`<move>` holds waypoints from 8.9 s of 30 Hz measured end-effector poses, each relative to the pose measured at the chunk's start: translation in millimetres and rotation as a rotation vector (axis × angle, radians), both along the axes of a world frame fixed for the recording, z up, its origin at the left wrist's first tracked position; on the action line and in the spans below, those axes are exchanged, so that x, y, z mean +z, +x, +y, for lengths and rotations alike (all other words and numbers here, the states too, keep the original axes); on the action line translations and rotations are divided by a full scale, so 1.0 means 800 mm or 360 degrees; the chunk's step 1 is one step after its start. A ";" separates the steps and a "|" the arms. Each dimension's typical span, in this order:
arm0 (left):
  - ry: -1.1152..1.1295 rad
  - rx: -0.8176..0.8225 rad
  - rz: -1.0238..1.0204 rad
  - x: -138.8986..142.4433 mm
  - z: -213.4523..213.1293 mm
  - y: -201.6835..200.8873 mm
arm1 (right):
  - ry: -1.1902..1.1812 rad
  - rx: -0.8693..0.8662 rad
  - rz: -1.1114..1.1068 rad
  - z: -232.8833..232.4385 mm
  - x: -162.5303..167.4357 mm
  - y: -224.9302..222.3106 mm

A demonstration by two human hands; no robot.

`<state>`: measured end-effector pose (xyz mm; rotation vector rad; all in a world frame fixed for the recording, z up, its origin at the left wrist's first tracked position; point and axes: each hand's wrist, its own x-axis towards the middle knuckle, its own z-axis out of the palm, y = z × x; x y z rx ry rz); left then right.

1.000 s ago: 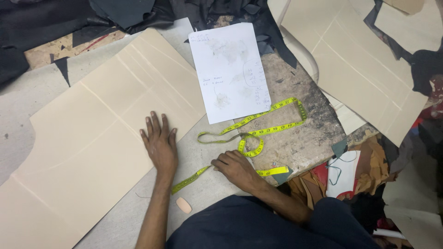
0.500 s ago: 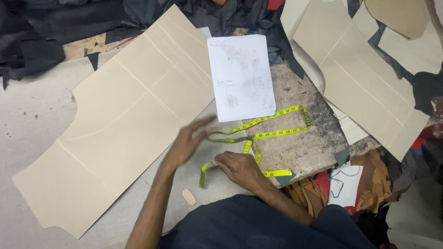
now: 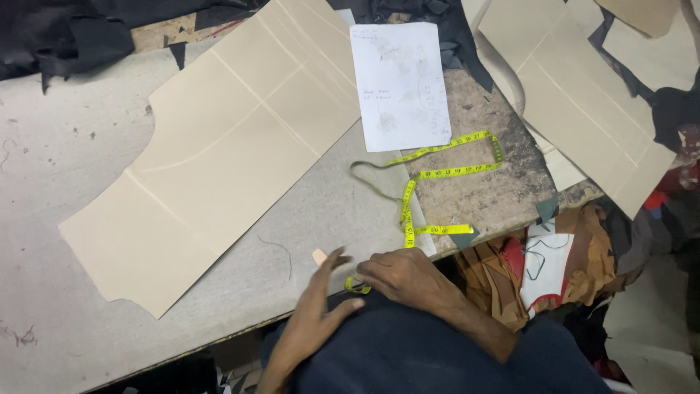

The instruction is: The person measures paper garment pattern pieces laid on a work table using a yellow measuring tape, checking dimensions against a printed photo of a leather jacket. They reposition the tape across different pattern sections, smooth the paper flat, and stack the measured pattern pieces together at the end.

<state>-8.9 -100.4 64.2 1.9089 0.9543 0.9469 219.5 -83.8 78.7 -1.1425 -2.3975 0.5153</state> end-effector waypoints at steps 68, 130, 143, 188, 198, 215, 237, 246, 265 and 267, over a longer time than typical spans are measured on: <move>-0.0060 0.1142 0.0531 -0.137 0.137 -0.546 | -0.1219 -0.0949 0.0843 -0.049 -0.153 -0.540; 0.0104 0.1448 0.0134 -0.163 0.157 -0.546 | -0.1270 -0.0936 0.0457 -0.028 -0.147 -0.545; 0.0106 0.1438 0.0138 -0.169 0.158 -0.547 | -0.1278 -0.0912 0.0415 -0.027 -0.149 -0.542; 0.0238 0.1425 0.0164 -0.166 0.150 -0.532 | -0.1224 -0.0920 0.0535 -0.038 -0.143 -0.530; 0.0233 0.1465 0.0165 -0.166 0.151 -0.533 | -0.1201 -0.0947 0.0504 -0.039 -0.142 -0.533; 0.0094 0.1572 0.0134 -0.170 0.164 -0.543 | -0.1160 -0.0978 0.0370 -0.036 -0.144 -0.543; 0.0038 0.1657 0.0222 -0.150 0.156 -0.532 | -0.1232 -0.0989 0.0178 -0.025 -0.130 -0.546; 0.0270 0.1728 0.0395 -0.167 0.156 -0.530 | -0.1180 -0.0975 0.0208 -0.029 -0.131 -0.546; 0.0474 0.1785 0.0880 -0.177 0.154 -0.510 | -0.1188 -0.0977 0.0213 -0.029 -0.127 -0.546; 0.0436 0.1769 0.0908 -0.179 0.156 -0.510 | -0.1190 -0.0981 0.0200 -0.029 -0.127 -0.546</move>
